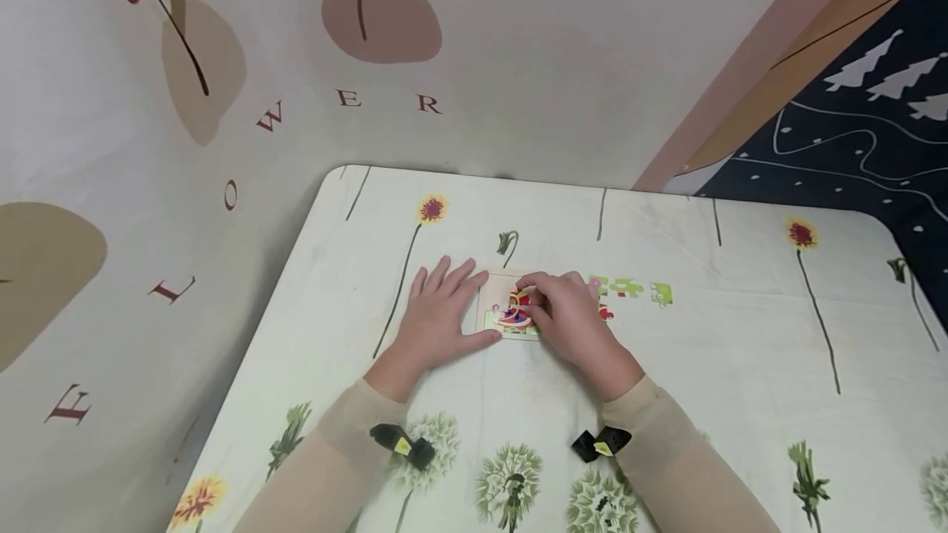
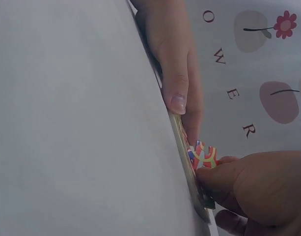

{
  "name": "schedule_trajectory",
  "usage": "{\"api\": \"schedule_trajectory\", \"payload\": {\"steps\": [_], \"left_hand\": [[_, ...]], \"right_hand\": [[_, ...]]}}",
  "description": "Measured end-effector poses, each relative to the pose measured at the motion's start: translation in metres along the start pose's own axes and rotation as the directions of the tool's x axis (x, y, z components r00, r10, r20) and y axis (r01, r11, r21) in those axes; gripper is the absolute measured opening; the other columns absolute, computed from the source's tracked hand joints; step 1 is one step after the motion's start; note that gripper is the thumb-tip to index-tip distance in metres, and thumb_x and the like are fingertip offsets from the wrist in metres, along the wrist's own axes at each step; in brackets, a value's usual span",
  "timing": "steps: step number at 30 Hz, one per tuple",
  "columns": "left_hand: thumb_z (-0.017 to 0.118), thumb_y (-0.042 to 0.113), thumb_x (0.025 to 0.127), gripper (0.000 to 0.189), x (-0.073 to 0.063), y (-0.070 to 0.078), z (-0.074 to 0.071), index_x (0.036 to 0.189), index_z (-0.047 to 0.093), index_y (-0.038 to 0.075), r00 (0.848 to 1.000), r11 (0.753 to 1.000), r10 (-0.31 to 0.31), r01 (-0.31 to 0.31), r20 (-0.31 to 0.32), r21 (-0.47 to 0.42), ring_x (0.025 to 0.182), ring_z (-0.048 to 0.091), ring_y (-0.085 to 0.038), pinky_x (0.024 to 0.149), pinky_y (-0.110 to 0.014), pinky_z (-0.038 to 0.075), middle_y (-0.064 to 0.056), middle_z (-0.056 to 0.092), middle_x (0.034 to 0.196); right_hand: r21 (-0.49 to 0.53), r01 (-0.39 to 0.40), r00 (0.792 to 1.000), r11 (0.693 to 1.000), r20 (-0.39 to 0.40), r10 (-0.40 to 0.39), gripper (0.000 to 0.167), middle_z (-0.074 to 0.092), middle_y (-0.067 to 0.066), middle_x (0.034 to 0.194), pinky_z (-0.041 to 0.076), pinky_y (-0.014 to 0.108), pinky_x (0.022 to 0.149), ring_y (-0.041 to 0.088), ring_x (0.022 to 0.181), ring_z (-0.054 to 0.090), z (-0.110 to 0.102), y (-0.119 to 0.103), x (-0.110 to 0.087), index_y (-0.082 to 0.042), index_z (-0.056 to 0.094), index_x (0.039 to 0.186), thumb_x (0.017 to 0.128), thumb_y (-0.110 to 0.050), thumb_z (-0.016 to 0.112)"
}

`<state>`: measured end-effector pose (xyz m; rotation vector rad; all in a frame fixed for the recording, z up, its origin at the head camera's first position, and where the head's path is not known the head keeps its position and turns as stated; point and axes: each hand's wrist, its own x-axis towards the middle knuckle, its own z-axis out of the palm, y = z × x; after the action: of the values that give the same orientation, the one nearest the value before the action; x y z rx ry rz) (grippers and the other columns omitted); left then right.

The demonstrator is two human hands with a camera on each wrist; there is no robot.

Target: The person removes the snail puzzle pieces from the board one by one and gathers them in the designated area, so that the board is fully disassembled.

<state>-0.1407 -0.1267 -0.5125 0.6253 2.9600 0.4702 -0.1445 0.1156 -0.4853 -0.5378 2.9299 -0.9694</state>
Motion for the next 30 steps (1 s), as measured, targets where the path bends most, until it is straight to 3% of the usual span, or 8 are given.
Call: {"api": "schedule_trajectory", "payload": {"steps": [4,16,22,30], "left_hand": [[0.062,0.078,0.090,0.097,0.000,0.000,0.000,0.167,0.039,0.023,1.000,1.000,0.000,0.000,-0.001,0.003,0.163,0.008,-0.037,0.126,-0.065,0.004,-0.004,0.026,0.176],[0.061,0.079,0.090,0.097,0.002,-0.003,0.001,0.167,0.039,0.023,1.000,1.000,0.004,-0.004,-0.019,0.018,0.164,0.008,-0.037,0.126,-0.066,0.004,-0.004,0.026,0.176],[0.062,0.079,0.090,0.098,0.003,-0.003,0.002,0.167,0.039,0.024,1.000,1.000,0.001,-0.001,-0.015,0.016,0.164,0.007,-0.036,0.126,-0.065,0.004,-0.003,0.026,0.176],[0.061,0.080,0.090,0.097,0.002,-0.003,0.004,0.167,0.040,0.023,1.000,1.000,0.006,-0.006,-0.021,0.013,0.163,0.008,-0.037,0.126,-0.066,0.004,-0.003,0.027,0.176]], "right_hand": [[0.011,-0.021,1.000,1.000,0.000,0.021,0.029,0.064,-0.013,0.079,0.028,0.073,0.107,0.030,0.103,0.054,-0.001,-0.001,0.000,-0.018,0.074,0.121,0.097,-0.002,0.075],[0.003,-0.041,0.999,0.999,-0.011,0.041,0.027,0.064,-0.010,0.083,0.030,0.066,0.099,0.030,0.105,0.054,0.000,-0.005,0.006,-0.017,0.073,0.116,0.096,-0.001,0.078],[0.018,-0.080,0.996,0.997,0.031,0.079,0.026,0.063,-0.011,0.081,0.025,0.070,0.103,0.029,0.102,0.053,-0.002,-0.005,0.011,-0.019,0.073,0.115,0.095,-0.003,0.080],[0.013,-0.057,0.997,0.998,0.057,0.056,0.030,0.067,-0.008,0.090,0.027,0.055,0.089,0.026,0.099,0.054,-0.003,0.001,0.012,-0.022,0.076,0.117,0.094,-0.005,0.082]]}}
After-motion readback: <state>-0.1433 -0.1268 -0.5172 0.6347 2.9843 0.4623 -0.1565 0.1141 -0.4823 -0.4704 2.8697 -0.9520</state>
